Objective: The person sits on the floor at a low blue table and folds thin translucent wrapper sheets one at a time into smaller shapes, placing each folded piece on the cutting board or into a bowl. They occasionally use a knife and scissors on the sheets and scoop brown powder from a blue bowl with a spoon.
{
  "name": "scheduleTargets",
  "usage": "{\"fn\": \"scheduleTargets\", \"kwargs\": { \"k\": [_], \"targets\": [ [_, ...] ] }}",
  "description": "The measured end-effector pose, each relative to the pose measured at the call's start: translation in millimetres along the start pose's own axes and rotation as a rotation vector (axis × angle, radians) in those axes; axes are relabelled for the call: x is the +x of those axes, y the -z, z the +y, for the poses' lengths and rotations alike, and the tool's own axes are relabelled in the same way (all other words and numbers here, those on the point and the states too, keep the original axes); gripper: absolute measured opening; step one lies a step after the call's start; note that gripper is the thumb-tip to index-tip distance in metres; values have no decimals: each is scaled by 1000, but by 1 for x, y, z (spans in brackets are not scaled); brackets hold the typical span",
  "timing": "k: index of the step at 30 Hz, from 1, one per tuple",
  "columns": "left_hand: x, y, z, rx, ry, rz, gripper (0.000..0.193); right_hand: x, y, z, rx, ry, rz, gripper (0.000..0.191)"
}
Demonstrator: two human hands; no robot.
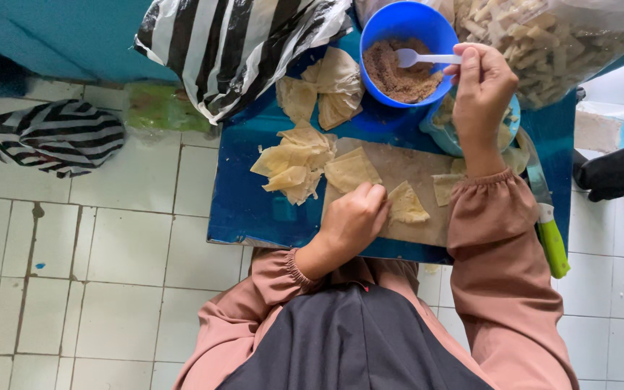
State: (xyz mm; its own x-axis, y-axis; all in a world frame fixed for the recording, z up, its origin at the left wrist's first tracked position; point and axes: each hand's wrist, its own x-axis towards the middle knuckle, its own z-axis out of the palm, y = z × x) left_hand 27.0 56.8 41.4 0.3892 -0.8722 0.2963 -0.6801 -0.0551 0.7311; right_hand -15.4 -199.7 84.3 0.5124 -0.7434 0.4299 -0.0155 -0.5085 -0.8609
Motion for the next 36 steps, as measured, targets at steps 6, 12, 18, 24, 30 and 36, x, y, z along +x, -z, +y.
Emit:
{"fn": "scheduleTargets", "kwargs": {
  "k": [6,12,18,24,30,36],
  "targets": [
    [1,1,1,11,16,-6,14,2,21,11,163,-136,126,25],
    [-5,-11,3,37,17,-6,13,-14,37,14,199,-164,126,27],
    [-14,-23,5,53,3,11,13,-29,32,21,127,-96,48,27],
    [-24,-27,3,48,9,24,14,-41,53,27,260,-184,107,28],
    [-34,-31,8,86,64,-3,21,-90,103,-2,353,-293,108,27],
    [-44,-36,17,27,60,48,13,-186,128,-32,382,-439,126,25]
  ]
}}
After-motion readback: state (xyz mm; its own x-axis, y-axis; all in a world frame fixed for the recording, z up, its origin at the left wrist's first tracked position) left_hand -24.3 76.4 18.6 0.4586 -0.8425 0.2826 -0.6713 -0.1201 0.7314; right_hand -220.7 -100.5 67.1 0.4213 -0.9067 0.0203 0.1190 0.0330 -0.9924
